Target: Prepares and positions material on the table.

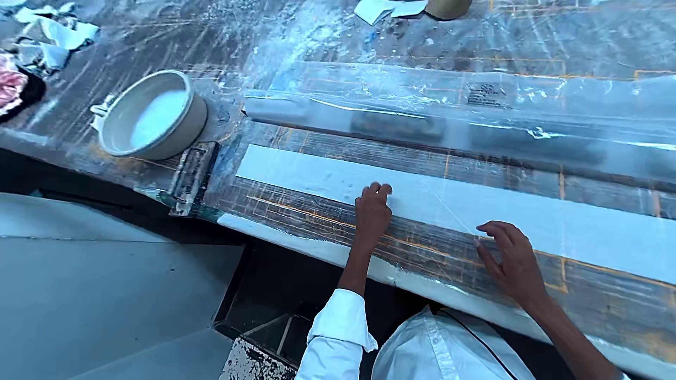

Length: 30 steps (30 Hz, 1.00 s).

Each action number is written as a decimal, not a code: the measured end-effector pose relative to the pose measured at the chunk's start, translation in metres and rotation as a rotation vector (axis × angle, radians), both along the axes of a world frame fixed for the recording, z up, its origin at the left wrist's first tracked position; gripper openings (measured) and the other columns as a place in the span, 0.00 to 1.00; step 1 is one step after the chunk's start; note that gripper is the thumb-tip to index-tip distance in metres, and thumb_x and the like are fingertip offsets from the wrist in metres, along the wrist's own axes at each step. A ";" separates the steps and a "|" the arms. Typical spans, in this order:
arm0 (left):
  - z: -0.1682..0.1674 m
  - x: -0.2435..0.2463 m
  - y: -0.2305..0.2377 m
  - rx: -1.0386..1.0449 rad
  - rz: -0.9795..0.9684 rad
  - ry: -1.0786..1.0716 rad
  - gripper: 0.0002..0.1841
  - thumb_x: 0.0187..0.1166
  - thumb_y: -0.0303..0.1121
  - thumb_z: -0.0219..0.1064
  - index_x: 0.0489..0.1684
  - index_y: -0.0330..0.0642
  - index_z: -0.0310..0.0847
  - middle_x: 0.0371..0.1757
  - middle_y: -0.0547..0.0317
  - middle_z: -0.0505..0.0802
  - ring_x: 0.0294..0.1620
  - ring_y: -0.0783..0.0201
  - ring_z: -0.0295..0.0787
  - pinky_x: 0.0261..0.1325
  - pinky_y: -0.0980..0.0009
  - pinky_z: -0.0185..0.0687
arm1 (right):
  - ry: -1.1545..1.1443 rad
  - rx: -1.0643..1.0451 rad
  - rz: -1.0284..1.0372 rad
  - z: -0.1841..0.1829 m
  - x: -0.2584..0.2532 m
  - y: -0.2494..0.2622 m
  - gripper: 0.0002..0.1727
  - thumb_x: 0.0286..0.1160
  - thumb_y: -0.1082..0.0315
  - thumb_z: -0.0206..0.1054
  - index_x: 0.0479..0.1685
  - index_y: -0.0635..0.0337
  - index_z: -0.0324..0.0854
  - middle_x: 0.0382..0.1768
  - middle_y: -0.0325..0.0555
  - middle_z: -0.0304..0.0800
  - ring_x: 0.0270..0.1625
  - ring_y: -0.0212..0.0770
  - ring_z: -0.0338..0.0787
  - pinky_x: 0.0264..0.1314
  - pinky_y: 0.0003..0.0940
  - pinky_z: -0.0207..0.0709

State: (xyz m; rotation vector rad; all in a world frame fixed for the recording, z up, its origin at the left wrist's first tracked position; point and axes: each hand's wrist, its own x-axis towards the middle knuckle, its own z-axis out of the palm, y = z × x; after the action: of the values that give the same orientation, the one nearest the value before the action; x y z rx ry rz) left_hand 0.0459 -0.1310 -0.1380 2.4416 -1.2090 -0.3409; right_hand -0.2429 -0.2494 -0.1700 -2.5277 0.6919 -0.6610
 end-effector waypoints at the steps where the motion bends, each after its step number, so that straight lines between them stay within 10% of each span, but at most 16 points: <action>1: -0.001 0.013 0.004 0.018 0.022 0.030 0.18 0.76 0.17 0.60 0.59 0.42 0.89 0.60 0.42 0.91 0.65 0.38 0.85 0.58 0.37 0.81 | -0.009 0.003 0.015 -0.002 0.016 -0.001 0.24 0.83 0.53 0.58 0.62 0.62 0.85 0.61 0.57 0.86 0.63 0.61 0.86 0.63 0.63 0.76; 20: 0.004 0.361 0.127 0.158 0.581 -0.078 0.25 0.74 0.19 0.63 0.73 0.35 0.77 0.72 0.22 0.79 0.74 0.21 0.74 0.66 0.21 0.70 | 0.119 -0.030 -0.245 -0.038 0.092 -0.014 0.29 0.85 0.45 0.52 0.47 0.61 0.90 0.48 0.61 0.87 0.52 0.64 0.84 0.54 0.64 0.68; 30: 0.040 0.318 -0.108 -0.268 -0.259 -0.036 0.16 0.83 0.27 0.64 0.66 0.32 0.81 0.66 0.28 0.84 0.62 0.26 0.82 0.60 0.26 0.74 | 0.146 -0.080 -0.552 -0.005 0.082 0.099 0.22 0.86 0.53 0.58 0.35 0.61 0.89 0.34 0.52 0.91 0.41 0.52 0.91 0.49 0.54 0.81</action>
State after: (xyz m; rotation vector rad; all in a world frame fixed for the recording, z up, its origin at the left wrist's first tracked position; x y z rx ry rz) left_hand 0.3635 -0.2395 -0.0983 2.0772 -1.4861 -0.1916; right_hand -0.1608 -0.1506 -0.1751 -2.4766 1.4702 -0.6907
